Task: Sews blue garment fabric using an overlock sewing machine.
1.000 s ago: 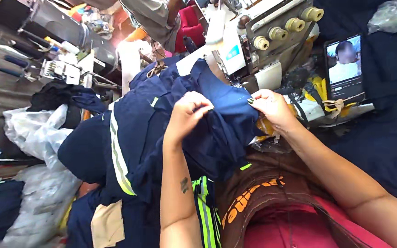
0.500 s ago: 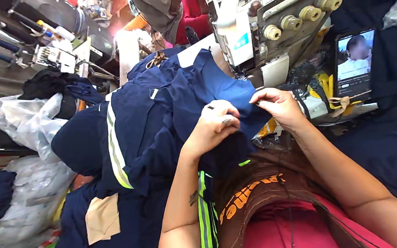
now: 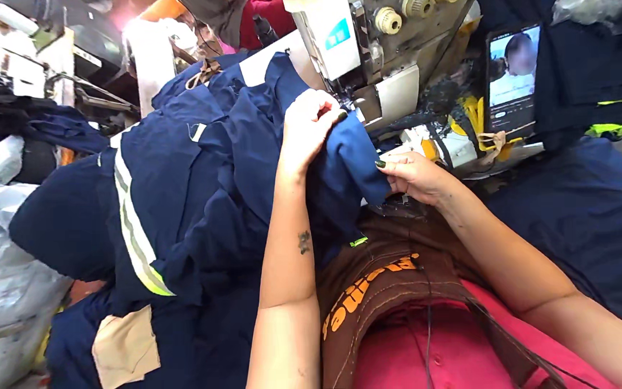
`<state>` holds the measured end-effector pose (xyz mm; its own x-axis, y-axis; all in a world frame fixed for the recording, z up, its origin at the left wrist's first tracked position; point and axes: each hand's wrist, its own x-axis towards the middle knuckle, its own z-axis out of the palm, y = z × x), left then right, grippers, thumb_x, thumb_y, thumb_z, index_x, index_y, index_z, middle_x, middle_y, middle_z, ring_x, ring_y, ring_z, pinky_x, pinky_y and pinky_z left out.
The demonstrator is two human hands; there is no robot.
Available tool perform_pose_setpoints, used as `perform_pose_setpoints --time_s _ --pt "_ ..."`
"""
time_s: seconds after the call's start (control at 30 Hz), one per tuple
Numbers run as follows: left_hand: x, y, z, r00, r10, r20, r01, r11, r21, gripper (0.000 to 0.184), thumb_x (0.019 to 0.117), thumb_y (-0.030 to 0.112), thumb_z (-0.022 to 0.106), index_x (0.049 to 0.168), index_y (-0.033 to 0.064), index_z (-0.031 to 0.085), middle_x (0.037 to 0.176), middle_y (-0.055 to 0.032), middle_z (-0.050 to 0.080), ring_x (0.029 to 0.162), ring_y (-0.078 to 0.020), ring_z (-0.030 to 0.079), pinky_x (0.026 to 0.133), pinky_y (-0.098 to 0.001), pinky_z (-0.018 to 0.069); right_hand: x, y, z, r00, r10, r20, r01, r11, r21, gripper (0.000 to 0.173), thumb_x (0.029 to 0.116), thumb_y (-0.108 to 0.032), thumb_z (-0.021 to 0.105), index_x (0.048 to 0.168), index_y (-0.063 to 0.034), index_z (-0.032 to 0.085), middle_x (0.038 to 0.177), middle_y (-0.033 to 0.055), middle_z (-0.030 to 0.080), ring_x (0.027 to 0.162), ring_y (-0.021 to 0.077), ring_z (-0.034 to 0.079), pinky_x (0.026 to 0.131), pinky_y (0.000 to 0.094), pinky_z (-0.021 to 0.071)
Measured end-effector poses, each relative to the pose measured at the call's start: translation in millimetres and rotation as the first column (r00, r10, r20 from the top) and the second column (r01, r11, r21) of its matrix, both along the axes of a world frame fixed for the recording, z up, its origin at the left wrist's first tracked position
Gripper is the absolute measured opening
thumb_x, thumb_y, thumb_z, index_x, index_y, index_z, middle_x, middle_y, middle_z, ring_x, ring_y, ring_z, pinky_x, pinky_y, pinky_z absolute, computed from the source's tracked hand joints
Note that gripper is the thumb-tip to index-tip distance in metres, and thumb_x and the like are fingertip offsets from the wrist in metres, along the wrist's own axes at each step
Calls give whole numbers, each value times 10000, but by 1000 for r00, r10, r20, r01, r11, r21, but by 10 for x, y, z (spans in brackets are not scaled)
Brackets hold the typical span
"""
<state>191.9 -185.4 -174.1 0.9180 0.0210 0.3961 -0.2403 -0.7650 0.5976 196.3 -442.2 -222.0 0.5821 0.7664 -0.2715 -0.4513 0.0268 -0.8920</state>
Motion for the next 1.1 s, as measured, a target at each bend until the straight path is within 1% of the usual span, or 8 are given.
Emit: perform_pose_setpoints --time_s 0.1,0.23,0.33,0.73,0.87,0.97,1.0,1.1 --pt "44 110 6 999 -36 1 36 999 -13 130 956 89 646 976 -11 726 976 -111 689 920 -114 640 867 -259 507 -67 -3 -172 997 3 -77 2 998 66 235 1051 -189 527 933 -65 688 735 28 671 601 109 664 621 305 612" --pt "66 161 61 997 -70 -36 68 996 -51 117 950 87 651 958 -2 726 969 -81 692 911 -65 631 855 -230 497 -114 -13 -100 994 -3 -111 10 998 70 186 1026 -51 549 904 -13 684 845 80 732 693 150 727 673 314 639" --pt "70 176 91 995 -71 -63 67 996 -63 112 951 89 653 966 8 730 985 -69 701 929 -49 638 871 -225 499 -147 -25 -111 993 -13 -119 19 999 50 146 999 -7 588 924 15 711 836 100 752 701 169 745 679 317 646" --pt "-115 93 125 991 -88 -104 68 980 -188 39 865 46 751 901 42 738 915 -7 721 864 -23 661 833 -229 545 -401 -85 -222 987 -154 35 156 985 -69 158 836 50 756 798 -33 627 714 30 699 621 122 689 645 275 615" --pt "-71 53 134 993 -4 -118 -9 994 -111 90 840 97 788 899 62 729 869 -4 694 785 -39 624 755 -244 517 -383 -60 -224 982 -187 35 189 977 -103 229 827 77 759 883 -32 566 736 50 689 596 136 681 607 283 611" --pt "-40 -22 105 994 77 -74 -83 993 -83 183 821 143 821 928 66 694 852 -15 667 759 -81 606 732 -297 506 -364 -51 -257 988 -148 50 151 985 -78 386 847 47 747 1185 -14 572 824 74 700 648 144 691 637 283 613" --pt "-51 -63 87 995 95 -29 -97 993 -62 157 845 140 801 936 67 696 862 -22 678 778 -89 624 743 -299 518 -364 -53 -269 987 -142 69 146 987 -63 389 858 35 742 1216 -5 596 853 72 707 672 136 692 651 275 612" --pt "-167 -305 -13 958 170 230 -225 945 238 115 967 120 673 973 59 770 986 -112 731 980 -244 683 882 -415 525 -395 -71 -273 980 -147 135 153 987 -42 118 893 -3 720 1011 0 706 858 32 733 711 96 695 680 254 604"
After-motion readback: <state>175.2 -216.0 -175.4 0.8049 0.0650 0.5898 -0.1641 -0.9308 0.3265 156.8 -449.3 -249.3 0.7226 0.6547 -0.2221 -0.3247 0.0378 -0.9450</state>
